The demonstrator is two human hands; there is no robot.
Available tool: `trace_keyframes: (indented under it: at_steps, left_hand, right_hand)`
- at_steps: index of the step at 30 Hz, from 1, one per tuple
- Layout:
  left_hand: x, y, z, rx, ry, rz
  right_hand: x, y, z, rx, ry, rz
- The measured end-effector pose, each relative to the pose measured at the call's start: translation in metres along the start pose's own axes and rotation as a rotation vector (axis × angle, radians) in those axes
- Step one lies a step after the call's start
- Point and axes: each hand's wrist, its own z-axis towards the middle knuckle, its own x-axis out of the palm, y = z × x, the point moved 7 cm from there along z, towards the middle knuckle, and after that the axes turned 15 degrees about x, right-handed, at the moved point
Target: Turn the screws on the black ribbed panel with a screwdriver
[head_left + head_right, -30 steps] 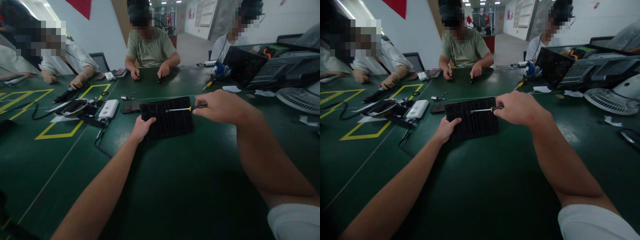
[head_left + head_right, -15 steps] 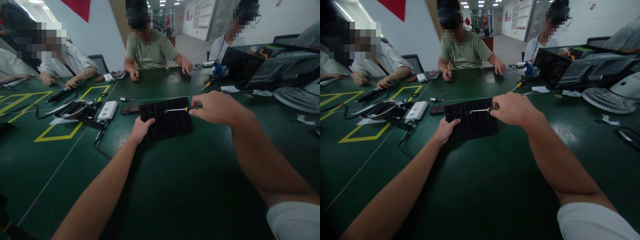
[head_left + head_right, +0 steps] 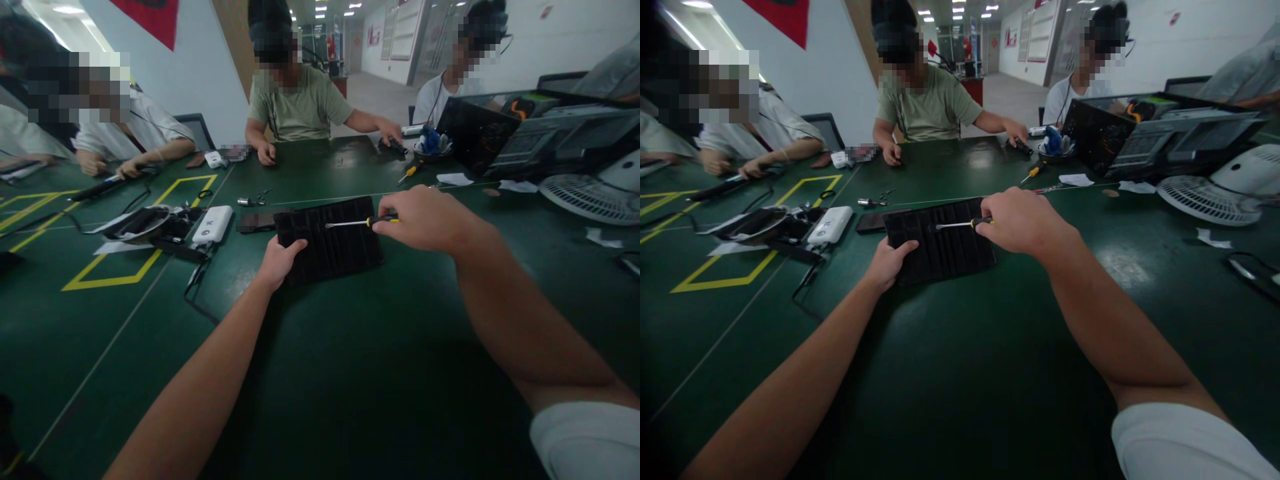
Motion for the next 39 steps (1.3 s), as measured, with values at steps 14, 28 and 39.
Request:
trace_keyframes:
  at_steps: [14, 28, 39]
  left_hand:
    - [-0.0005, 0.0006, -0.0001, 0.010, 0.007, -0.001]
    - [-0.0004, 0.0007, 0.0007, 0.009, 0.016, 0.002]
    - [-0.0016, 0.0037, 0.0019, 0.012, 0.015, 0.005]
  right_hand:
    - [0.0005, 0.0016, -0.0016, -0.005, -0.021, 0.033]
    - [-0.0006, 0.0002, -0.0002, 0.013, -0.063, 0.034]
    - [-0.0010, -0.0010, 0.0000, 0.044, -0.018, -0.032]
